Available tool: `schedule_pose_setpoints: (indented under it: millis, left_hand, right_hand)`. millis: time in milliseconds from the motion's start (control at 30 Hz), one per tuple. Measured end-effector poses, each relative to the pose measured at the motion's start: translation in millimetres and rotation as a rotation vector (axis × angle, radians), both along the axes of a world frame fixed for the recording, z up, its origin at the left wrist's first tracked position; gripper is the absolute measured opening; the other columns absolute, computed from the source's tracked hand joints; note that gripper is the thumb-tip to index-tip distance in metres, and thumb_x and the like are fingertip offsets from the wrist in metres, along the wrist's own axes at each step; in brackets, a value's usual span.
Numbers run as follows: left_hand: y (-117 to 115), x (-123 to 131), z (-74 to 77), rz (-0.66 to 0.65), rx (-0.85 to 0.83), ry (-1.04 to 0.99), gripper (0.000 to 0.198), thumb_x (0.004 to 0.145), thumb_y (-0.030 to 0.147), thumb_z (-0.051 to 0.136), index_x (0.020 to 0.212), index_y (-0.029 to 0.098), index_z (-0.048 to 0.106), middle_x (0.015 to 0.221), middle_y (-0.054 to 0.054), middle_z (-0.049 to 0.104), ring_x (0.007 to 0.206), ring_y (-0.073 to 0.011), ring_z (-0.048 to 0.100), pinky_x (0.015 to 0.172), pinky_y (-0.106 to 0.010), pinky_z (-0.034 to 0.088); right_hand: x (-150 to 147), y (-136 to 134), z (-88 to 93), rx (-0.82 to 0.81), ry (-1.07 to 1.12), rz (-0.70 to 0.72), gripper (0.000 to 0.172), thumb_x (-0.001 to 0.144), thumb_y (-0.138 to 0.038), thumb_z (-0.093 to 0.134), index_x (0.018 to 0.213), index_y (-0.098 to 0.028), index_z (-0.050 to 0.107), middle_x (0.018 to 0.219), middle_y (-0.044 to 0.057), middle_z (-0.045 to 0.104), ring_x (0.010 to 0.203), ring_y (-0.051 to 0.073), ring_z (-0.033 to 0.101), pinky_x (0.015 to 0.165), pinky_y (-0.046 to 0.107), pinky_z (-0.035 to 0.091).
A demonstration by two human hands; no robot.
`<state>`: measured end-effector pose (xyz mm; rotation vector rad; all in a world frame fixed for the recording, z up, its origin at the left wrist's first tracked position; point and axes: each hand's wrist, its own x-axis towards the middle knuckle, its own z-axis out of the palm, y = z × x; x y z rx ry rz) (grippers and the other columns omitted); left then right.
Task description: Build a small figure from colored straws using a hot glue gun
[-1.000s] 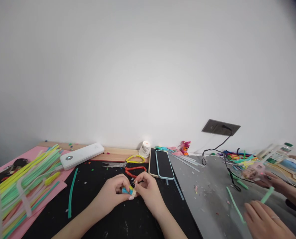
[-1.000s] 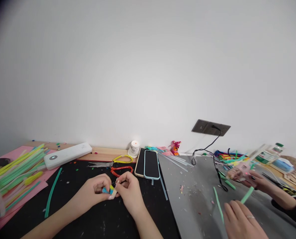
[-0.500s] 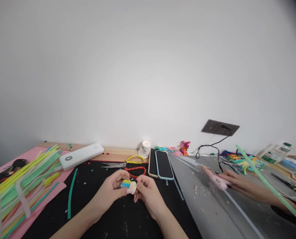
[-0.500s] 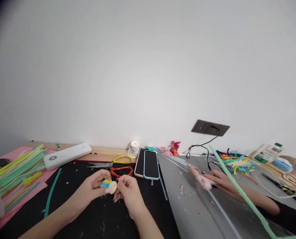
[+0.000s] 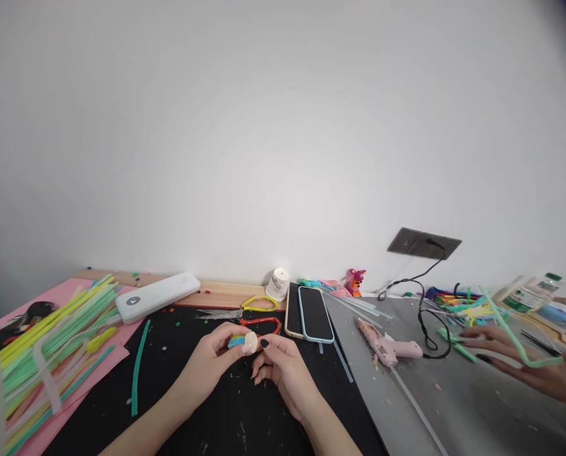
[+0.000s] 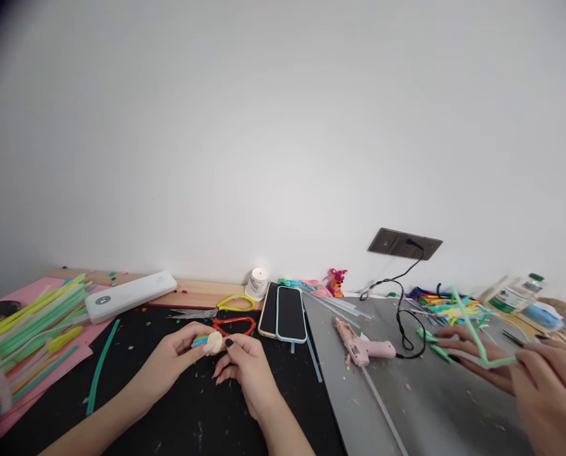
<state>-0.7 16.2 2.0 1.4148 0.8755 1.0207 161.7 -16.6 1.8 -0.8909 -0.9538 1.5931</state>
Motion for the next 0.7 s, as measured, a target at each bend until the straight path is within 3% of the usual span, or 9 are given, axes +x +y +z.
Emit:
schedule_pose_setpoints:
  millis: [133,267,367,433,533,600,700]
  left_hand:
    - [0,0,-0.5,0.024,-0.129,-0.031,0.035,0.078,0.041,0.065,0.105,0.018,0.066,0.099,-0.007,0.070,0.078,-0.0186,0.060,0.065,-0.027,0.046]
    - [3,0,-11.0,0.038,-0.181,-0.079,0.047,0.080,0.047,0.063,0.118,0.018,0.058,0.093,-0.004,0.068,0.059,-0.0116,0.050,0.053,-0.024,0.039]
    - [6,-2,-14.9,0.060,-0.134,-0.030,0.045,0.080,0.047,0.063,0.113,0.017,0.061,0.086,-0.003,0.067,0.059,-0.0130,0.052,0.054,-0.024,0.040]
    - [6,-3,-13.4,0.059,-0.083,-0.013,0.039,0.077,0.043,0.066,0.106,0.018,0.065,0.087,-0.003,0.069,0.070,-0.0174,0.059,0.062,-0.027,0.045]
    - [3,-3,-6.8,0.060,0.032,0.072,0.024,0.070,0.032,0.072,0.090,0.019,0.071,0.087,-0.003,0.069,0.080,-0.0215,0.062,0.070,-0.029,0.047]
    - [-1,-2,-1.5,0.062,0.130,0.207,0.013,0.069,0.026,0.072,0.081,0.020,0.074,0.082,-0.002,0.066,0.072,-0.0196,0.060,0.063,-0.027,0.045]
    - [-5,-2,3.6,0.012,0.232,0.302,0.009,0.071,0.021,0.070,0.079,0.022,0.074,0.083,-0.002,0.066,0.075,-0.0194,0.061,0.066,-0.027,0.045]
  right_hand:
    - [0,1,-2.3,-0.003,-0.026,-0.022,0.036,0.077,-0.045,0.069,0.090,-0.012,0.067,0.086,0.007,0.066,0.052,0.008,0.059,0.046,0.019,0.047]
    - [4,3,-4.8,0.010,-0.077,-0.147,0.038,0.077,-0.047,0.068,0.094,-0.014,0.065,0.082,0.004,0.065,0.050,0.008,0.057,0.045,0.018,0.045]
    - [7,5,-5.4,0.056,-0.120,-0.220,0.039,0.078,-0.051,0.066,0.094,-0.015,0.065,0.080,0.003,0.064,0.050,0.008,0.055,0.044,0.018,0.044]
    - [7,6,-5.6,0.072,-0.147,-0.217,0.041,0.078,-0.053,0.065,0.095,-0.015,0.065,0.082,0.003,0.063,0.051,0.008,0.056,0.043,0.018,0.044]
    - [5,6,-6.6,0.060,-0.169,-0.169,0.047,0.075,-0.057,0.066,0.098,-0.016,0.064,0.082,0.002,0.062,0.050,0.008,0.056,0.039,0.017,0.043]
    - [3,5,-7.2,0.045,-0.181,-0.120,0.050,0.073,-0.058,0.068,0.100,-0.015,0.063,0.074,0.000,0.061,0.049,0.009,0.058,0.038,0.018,0.044]
    - [2,3,-7.4,0.028,-0.184,-0.058,0.049,0.073,-0.054,0.070,0.101,-0.014,0.062,0.062,-0.002,0.060,0.051,0.012,0.061,0.043,0.020,0.049]
